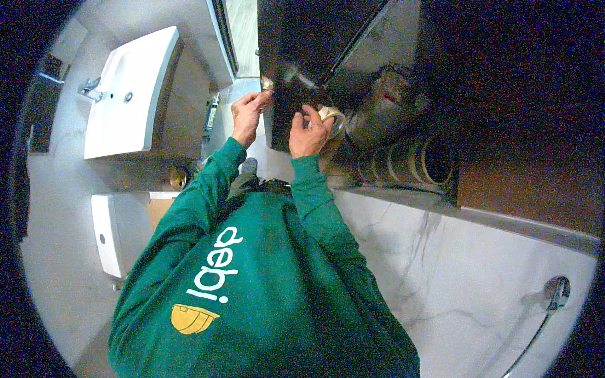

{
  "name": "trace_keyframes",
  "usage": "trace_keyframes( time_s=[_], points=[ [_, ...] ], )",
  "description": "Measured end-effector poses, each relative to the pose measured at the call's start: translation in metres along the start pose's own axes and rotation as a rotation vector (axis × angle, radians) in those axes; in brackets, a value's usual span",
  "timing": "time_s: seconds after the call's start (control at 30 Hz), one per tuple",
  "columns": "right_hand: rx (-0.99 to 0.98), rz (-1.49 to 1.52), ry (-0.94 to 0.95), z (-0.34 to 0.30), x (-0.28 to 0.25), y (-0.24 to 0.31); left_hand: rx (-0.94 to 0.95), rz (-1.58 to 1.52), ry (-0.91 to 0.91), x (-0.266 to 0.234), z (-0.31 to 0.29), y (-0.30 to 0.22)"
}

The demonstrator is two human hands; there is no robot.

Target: The person applies a small amount of adhesive to a dark rectangular tile using a putty knife, then moves to a bathroom and presses the tile onto a dark wall panel. The person handles the tile and putty knife throughout.

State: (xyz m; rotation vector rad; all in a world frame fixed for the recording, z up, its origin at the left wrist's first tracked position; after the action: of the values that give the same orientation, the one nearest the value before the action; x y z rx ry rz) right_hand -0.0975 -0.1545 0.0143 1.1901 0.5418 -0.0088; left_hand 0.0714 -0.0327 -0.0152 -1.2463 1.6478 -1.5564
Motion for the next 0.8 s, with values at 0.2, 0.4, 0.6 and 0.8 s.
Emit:
trace_keyframes(
  time_s=[0.2,0.4,0.6,0.8],
  points=[
    [-0.021,-0.029,0.006,0.009,-0.025,-0.004,0.001,0.014,-0.034,0.022,-0.007,0.012],
    [-0.004,0.168,0.107,0.016,-0.005,0.008,0.148,0.203,-0.053,0.003,-0.031,-0.018],
    [0.044,0.292,0.220,0.015,0.017,0.012,0.122,0.177,-0.016,-0.007,-0.046,-0.031],
    [0.350,0.587,0.512,-0.014,0.044,0.009,-0.024,0.011,0.203,0.011,-0.051,-0.011]
  ],
)
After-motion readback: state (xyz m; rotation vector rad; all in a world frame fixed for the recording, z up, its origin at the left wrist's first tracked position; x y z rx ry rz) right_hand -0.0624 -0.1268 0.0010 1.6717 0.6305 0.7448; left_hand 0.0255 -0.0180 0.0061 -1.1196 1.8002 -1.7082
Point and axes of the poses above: each hand's wrist, its own z-axis towards the middle knuckle, its own x-axis out of the palm, y = z × x, the point moved 8 cm from there along z, towards the middle knuckle, and after that the axes turned 3 degrees about y, right-handed, at the moved point
